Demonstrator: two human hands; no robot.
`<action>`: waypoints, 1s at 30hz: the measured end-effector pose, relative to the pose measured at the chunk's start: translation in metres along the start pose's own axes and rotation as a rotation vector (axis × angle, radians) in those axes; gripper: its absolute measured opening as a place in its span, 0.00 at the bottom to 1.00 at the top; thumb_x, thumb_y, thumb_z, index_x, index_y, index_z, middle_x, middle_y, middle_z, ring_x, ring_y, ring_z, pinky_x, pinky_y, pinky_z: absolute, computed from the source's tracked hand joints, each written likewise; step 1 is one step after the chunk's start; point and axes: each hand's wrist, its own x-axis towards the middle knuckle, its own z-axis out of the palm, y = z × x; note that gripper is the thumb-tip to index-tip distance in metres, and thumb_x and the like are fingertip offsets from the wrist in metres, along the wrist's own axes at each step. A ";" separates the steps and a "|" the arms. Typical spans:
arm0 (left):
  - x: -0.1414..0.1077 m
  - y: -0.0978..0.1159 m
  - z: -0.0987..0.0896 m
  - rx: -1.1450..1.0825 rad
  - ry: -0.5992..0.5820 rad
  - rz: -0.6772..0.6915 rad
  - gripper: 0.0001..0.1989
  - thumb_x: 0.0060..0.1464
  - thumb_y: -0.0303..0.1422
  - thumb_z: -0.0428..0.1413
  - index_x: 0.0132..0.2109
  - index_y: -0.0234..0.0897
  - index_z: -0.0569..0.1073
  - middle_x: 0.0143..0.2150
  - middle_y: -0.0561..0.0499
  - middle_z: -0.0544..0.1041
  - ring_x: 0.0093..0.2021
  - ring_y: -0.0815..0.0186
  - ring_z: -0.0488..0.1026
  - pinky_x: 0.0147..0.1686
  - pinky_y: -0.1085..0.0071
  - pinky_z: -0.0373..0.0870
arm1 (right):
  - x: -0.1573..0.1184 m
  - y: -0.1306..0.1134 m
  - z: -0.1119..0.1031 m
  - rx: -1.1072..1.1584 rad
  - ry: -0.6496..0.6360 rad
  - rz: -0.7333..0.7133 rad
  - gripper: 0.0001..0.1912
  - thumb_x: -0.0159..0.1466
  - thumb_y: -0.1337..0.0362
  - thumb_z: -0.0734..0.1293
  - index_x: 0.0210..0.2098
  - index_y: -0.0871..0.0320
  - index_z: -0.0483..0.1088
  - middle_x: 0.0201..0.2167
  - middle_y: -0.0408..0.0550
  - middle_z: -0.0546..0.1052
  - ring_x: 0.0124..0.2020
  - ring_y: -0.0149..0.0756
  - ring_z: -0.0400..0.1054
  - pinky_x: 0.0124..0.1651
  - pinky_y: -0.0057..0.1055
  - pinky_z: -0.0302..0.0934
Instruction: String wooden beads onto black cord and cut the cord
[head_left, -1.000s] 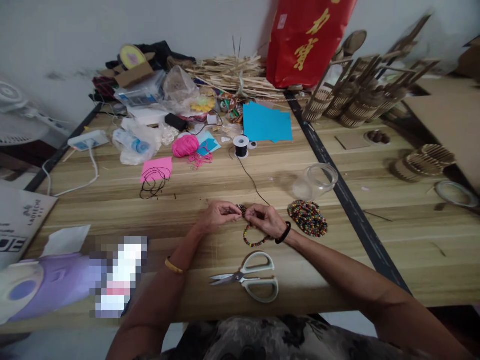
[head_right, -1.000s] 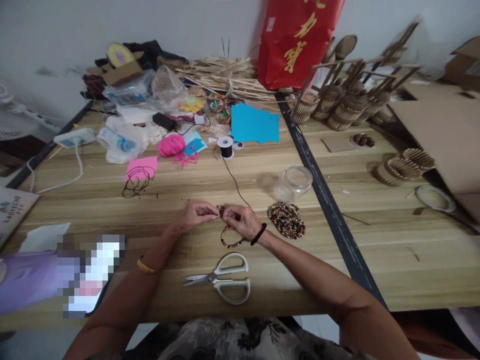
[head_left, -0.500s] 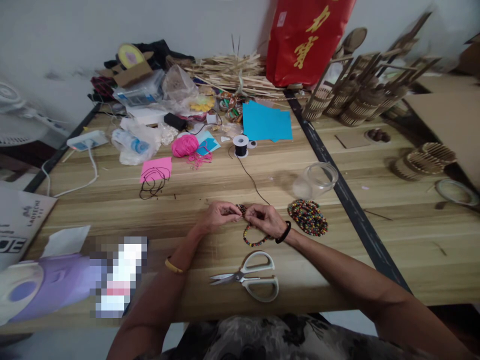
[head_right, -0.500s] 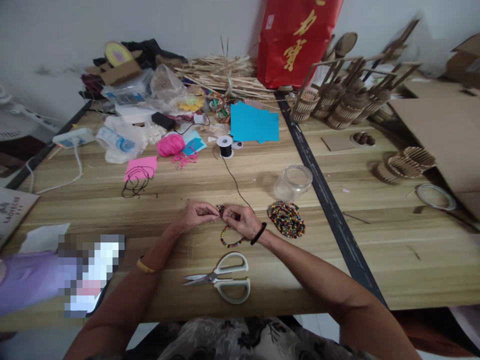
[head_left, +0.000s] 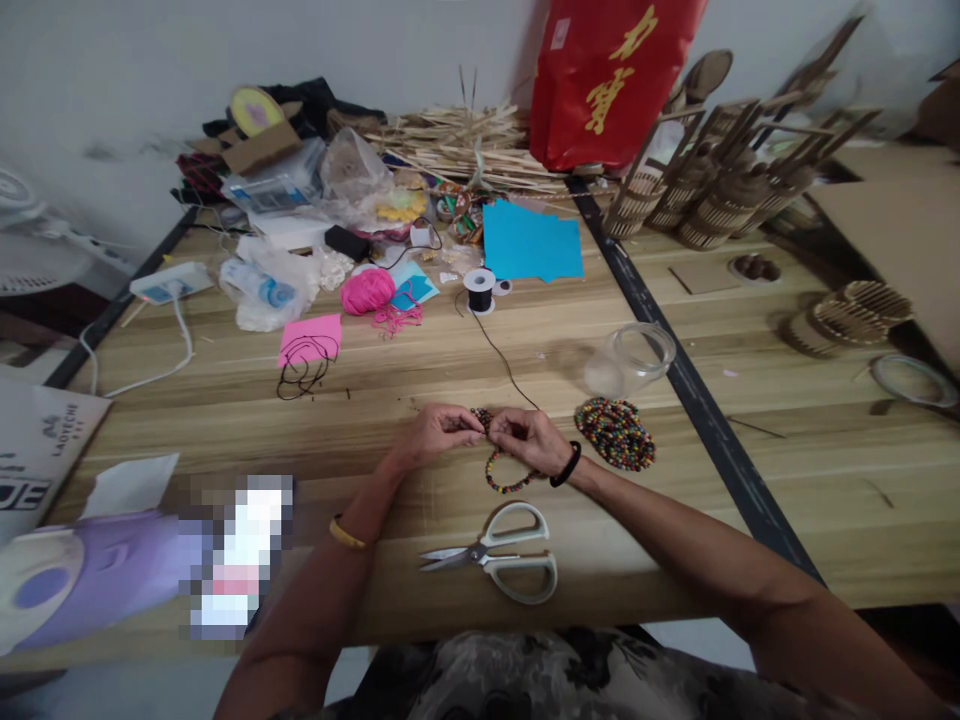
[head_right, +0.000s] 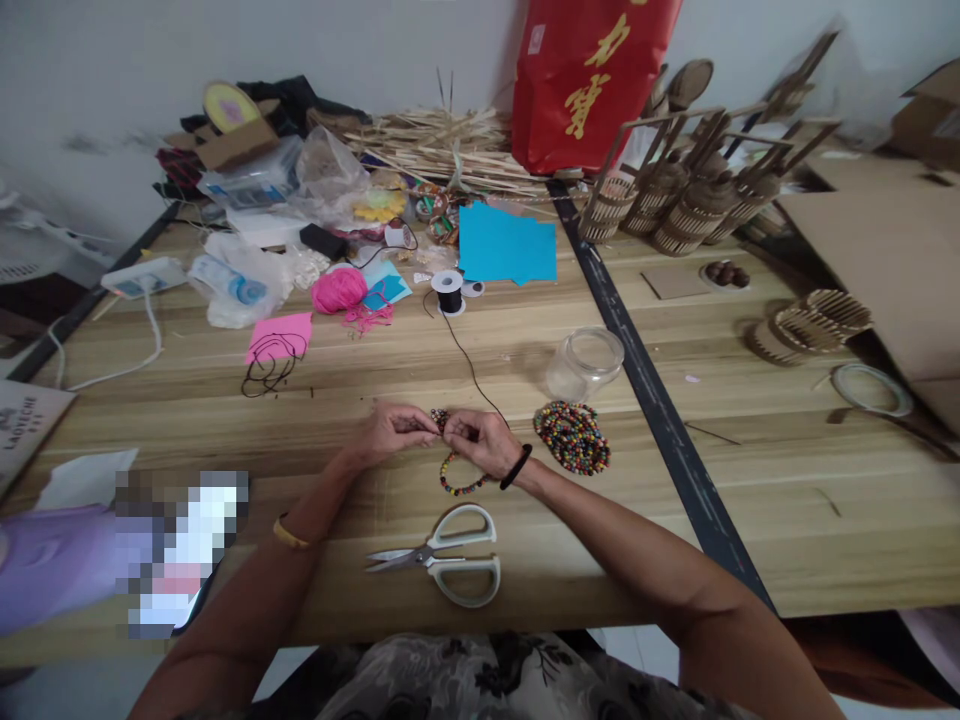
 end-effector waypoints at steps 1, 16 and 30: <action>0.000 0.000 0.000 -0.002 0.001 -0.005 0.13 0.42 0.36 0.64 0.33 0.30 0.77 0.28 0.48 0.78 0.27 0.71 0.73 0.29 0.75 0.68 | 0.000 0.000 0.000 -0.004 0.002 -0.002 0.05 0.58 0.65 0.64 0.29 0.61 0.69 0.24 0.43 0.71 0.25 0.29 0.62 0.28 0.24 0.56; 0.001 -0.002 0.000 -0.057 -0.002 -0.014 0.12 0.41 0.34 0.64 0.33 0.29 0.76 0.28 0.48 0.78 0.27 0.72 0.72 0.30 0.77 0.67 | 0.000 0.000 0.000 -0.022 0.007 -0.018 0.05 0.58 0.66 0.64 0.29 0.62 0.70 0.22 0.42 0.70 0.24 0.27 0.61 0.27 0.23 0.55; 0.000 0.001 0.003 -0.074 -0.016 -0.042 0.10 0.42 0.31 0.64 0.33 0.29 0.76 0.28 0.49 0.78 0.28 0.72 0.72 0.32 0.77 0.67 | 0.000 0.001 -0.001 -0.036 -0.017 -0.025 0.06 0.59 0.64 0.65 0.30 0.62 0.71 0.22 0.41 0.70 0.24 0.27 0.61 0.28 0.23 0.54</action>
